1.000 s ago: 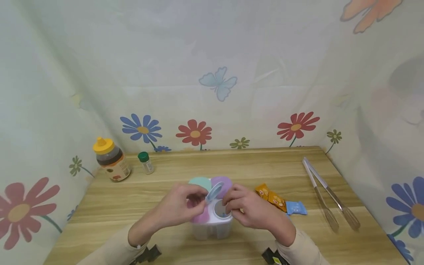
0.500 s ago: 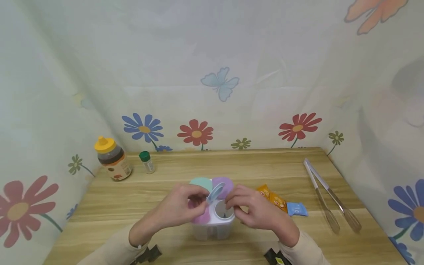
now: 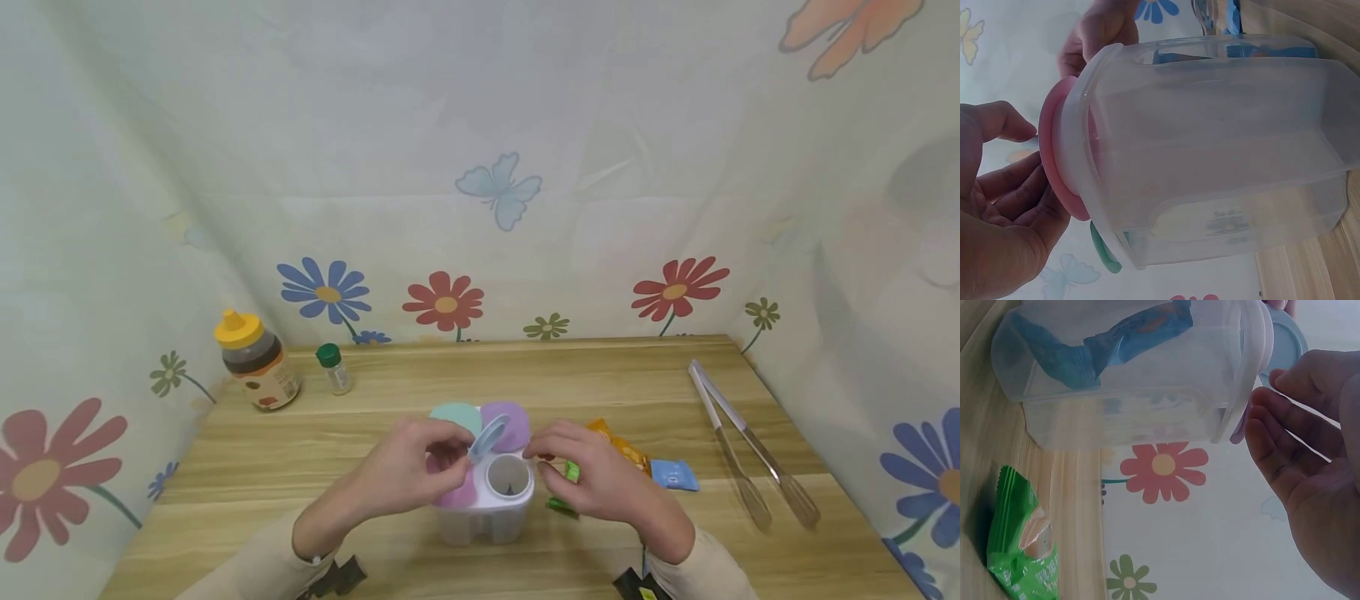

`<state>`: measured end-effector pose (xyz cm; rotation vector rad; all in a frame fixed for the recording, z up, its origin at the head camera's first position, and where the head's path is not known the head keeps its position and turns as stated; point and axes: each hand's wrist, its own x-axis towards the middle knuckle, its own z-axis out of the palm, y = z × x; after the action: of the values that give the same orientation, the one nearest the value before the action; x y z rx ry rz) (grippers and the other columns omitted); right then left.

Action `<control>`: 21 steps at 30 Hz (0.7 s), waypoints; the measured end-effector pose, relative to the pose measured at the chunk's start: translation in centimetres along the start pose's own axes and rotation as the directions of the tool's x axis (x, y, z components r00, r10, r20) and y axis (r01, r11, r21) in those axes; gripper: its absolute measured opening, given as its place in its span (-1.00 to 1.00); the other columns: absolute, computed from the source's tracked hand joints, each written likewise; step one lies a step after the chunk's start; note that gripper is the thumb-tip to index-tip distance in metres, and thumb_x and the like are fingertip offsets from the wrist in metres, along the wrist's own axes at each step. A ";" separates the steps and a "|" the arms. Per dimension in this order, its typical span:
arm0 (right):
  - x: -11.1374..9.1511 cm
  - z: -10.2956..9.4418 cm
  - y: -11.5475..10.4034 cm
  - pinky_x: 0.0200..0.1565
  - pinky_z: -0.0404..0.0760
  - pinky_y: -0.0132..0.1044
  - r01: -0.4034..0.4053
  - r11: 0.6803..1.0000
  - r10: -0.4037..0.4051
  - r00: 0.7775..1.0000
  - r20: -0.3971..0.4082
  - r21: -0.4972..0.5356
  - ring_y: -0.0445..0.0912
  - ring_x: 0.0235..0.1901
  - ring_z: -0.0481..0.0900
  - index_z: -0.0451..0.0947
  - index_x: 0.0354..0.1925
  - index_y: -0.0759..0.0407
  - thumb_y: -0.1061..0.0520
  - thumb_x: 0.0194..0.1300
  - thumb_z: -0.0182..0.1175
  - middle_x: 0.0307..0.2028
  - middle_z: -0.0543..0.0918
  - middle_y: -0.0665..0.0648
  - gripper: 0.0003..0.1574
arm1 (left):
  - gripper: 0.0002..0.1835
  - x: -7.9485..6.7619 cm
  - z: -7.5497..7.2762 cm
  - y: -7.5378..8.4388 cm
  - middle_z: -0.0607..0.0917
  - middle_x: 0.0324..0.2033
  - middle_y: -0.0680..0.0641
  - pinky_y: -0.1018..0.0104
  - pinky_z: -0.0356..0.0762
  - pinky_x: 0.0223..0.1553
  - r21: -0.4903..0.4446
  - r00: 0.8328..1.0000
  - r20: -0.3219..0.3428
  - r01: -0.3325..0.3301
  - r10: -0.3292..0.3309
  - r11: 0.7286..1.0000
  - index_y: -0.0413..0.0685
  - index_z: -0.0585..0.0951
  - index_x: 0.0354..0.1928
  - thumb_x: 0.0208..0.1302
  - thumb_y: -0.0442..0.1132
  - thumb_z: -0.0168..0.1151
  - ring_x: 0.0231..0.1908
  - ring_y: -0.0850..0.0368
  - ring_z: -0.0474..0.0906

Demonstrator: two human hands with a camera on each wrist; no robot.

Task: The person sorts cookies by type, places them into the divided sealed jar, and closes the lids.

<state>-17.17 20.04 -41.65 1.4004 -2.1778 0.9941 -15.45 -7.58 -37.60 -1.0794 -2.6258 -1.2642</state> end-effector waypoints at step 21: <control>-2.2 -1.9 0.2 -0.26 0.63 -0.37 -0.196 0.977 0.200 0.978 0.057 -0.081 -0.29 -0.25 0.57 0.58 -0.06 -0.12 0.33 0.14 0.32 -0.14 0.63 -0.16 -0.55 | -0.88 0.0 -0.1 0.1 0.63 -0.48 0.14 0.48 0.60 -0.41 0.010 1.000 0.000 0.010 -0.010 1.000 -0.08 0.69 -0.27 0.13 -0.30 0.30 -0.48 0.33 0.53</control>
<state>-16.55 22.87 -41.80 1.2160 -2.4143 0.9341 -15.37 -7.61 -37.49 -1.0656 -2.6382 -1.2517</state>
